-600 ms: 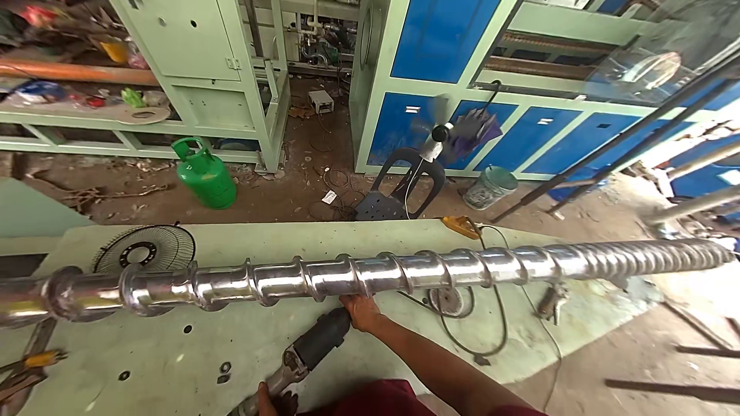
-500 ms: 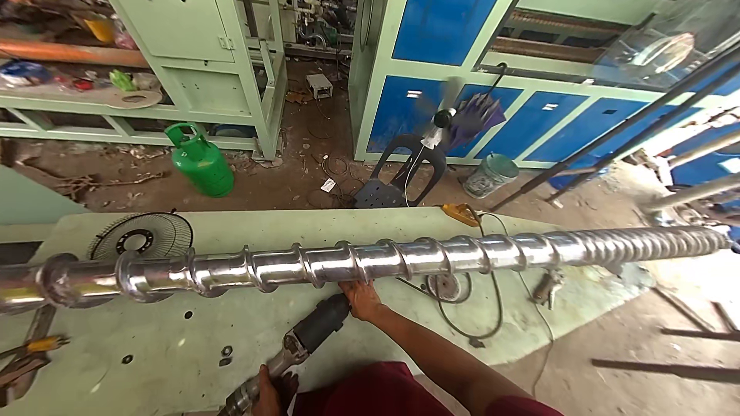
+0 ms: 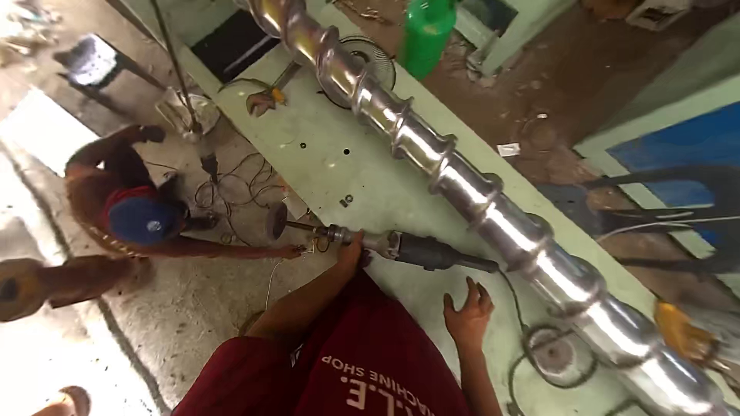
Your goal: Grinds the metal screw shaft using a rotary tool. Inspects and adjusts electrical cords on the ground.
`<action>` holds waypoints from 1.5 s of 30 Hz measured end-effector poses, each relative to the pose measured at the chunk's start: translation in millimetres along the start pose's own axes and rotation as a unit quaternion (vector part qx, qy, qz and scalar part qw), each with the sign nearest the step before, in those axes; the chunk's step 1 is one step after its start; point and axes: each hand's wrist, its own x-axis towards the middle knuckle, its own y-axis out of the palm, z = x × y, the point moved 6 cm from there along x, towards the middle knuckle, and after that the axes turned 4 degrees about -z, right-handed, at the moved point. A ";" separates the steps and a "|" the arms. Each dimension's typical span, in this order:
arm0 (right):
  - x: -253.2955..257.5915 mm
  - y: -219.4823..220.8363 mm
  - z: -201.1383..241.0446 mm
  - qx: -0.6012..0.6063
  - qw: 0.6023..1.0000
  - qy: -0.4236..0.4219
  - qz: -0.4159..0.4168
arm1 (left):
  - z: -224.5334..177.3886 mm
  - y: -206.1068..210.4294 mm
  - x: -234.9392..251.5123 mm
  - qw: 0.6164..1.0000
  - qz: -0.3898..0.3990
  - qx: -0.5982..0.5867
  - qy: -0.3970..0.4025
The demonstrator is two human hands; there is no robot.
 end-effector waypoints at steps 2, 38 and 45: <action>-15.1 0.7 -5.6 0.003 1.000 0.005 0.011 | -0.1 1.4 -4.6 1.000 -0.014 0.007 0.005; -44.1 -6.6 -54.5 0.044 0.983 -0.015 0.176 | 19.1 -5.9 8.2 0.992 -0.074 0.061 0.078; -38.2 -8.1 -46.8 0.046 0.975 0.031 0.215 | 12.3 7.9 -5.8 0.991 -0.070 0.054 0.098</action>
